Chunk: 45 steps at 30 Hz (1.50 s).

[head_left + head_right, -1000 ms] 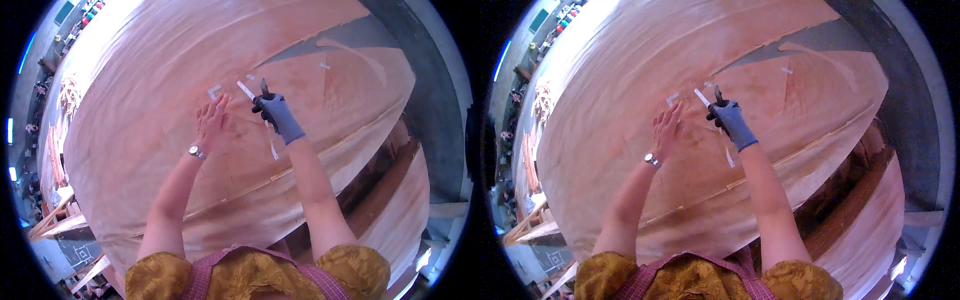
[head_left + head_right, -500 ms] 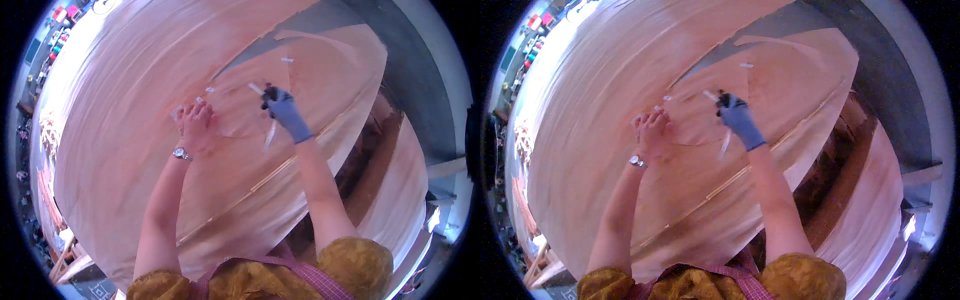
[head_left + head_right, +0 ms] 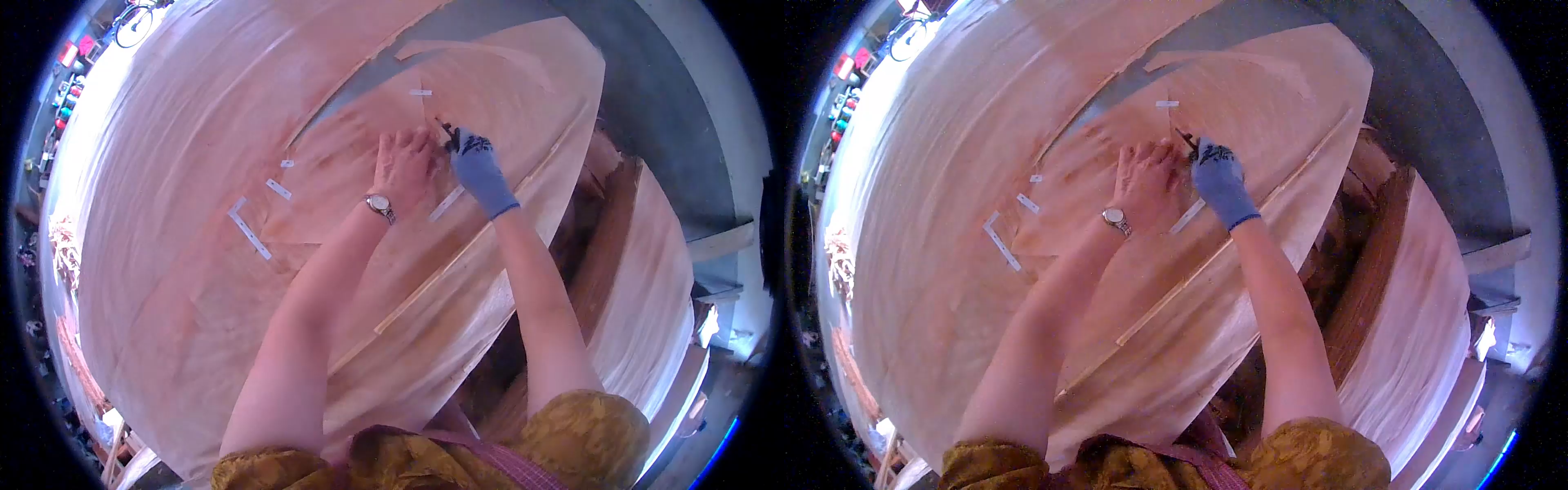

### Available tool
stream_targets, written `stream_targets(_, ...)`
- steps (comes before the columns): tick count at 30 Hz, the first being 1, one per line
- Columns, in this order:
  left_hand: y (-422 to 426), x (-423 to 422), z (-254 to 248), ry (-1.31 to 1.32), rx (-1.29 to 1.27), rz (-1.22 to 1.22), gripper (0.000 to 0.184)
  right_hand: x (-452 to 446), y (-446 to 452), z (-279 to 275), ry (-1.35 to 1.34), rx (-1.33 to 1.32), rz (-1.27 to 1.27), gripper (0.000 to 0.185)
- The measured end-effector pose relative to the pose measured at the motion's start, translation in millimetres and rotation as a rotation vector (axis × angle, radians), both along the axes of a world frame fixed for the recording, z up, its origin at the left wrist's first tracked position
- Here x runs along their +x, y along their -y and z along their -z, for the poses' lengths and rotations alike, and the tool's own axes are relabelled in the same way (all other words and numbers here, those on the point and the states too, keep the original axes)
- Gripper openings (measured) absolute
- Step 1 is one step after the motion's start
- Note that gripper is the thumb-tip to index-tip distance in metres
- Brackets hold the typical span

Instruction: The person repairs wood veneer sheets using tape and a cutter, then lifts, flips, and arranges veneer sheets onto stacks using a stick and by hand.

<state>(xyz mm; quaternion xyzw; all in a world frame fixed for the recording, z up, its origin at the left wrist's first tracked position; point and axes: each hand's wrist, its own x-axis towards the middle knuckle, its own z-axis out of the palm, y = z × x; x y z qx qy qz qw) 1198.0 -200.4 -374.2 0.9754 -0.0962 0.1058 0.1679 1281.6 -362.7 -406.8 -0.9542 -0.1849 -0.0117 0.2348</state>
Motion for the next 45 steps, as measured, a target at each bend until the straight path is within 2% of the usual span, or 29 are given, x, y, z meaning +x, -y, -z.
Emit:
stream_targets(1,-2,2,0,0.005,0.004,0.008,0.039,1,3,-11,0.167,-0.179,-0.027,0.029)
stream_targets(4,-7,4,-6,0.104,-0.081,-0.007,0.04,4,11,-28,-0.158,0.107,-0.028,0.029)
stream_targets(7,-33,6,-15,-0.056,-0.373,-0.057,0.032,-22,0,-55,-0.796,0.546,-0.111,0.029)
stream_targets(8,-32,-1,-19,-0.099,-0.407,-0.105,0.035,-25,-6,-52,-0.862,0.591,-0.093,0.036)
stream_targets(11,-1,-41,-25,-0.146,-0.374,-0.173,0.044,-28,-17,-31,-0.528,0.141,0.024,0.042)
stream_targets(14,20,-64,4,0.017,-0.122,-0.091,0.052,-28,-1,-6,-0.118,-0.155,0.021,0.029)
stream_targets(16,22,-69,8,0.148,-0.05,-0.055,0.057,-29,21,-2,-0.321,0.064,0.004,0.037)
stream_targets(18,21,-70,0,0.066,-0.075,-0.026,0.054,-45,30,12,-0.402,0.184,0.016,0.038)
stream_targets(21,21,-71,2,0.048,-0.049,-0.017,0.049,-76,35,12,-0.394,0.255,0.109,0.032)
stream_targets(23,19,-71,3,0.052,-0.042,-0.019,0.046,-106,22,-43,-0.52,0.321,0.175,0.029)
stream_targets(25,15,-70,-3,0.028,-0.072,-0.014,0.044,-130,11,-75,-0.667,0.619,0.186,0.023)
stream_targets(27,-18,-64,-12,-0.263,-0.474,-0.109,0.045,-140,6,-83,-0.864,0.925,0.09,0.021)
stream_targets(28,-35,-64,-14,-0.409,-0.672,-0.15,0.046,-140,0,-83,-0.927,0.893,0.085,0.02)
stream_targets(30,-49,-86,-7,-0.061,-0.506,-0.208,0.046,-142,-12,-78,-1.05,0.839,0.092,0.019)
stream_targets(31,-49,-100,-5,0.112,-0.422,-0.235,0.047,-145,-16,-67,-1.027,0.77,0.139,0.019)
stream_targets(33,-27,-122,-4,0.04,-0.12,-0.097,0.048,-148,-23,-40,-0.977,0.621,0.222,0.02)
stream_targets(34,-17,-132,-4,0.002,0.027,-0.028,0.048,-151,-24,-42,-0.956,0.658,0.24,0.016)
stream_targets(37,-8,-148,4,0.064,0.029,-0.045,0.048,-140,-9,41,-0.568,0.45,0.129,0.019)
stream_targets(40,-9,-146,7,0.051,-0.003,-0.03,0.047,-149,-10,-13,-0.02,0.053,-0.154,0.018)
stream_targets(43,-7,-146,10,0.103,-0.023,-0.062,0.046,-141,-1,-34,0.076,-0.24,-0.146,0.017)
stream_targets(45,-16,-147,2,0.04,-0.063,-0.015,0.044,-136,-8,-45,-0.127,-0.08,-0.118,0.014)
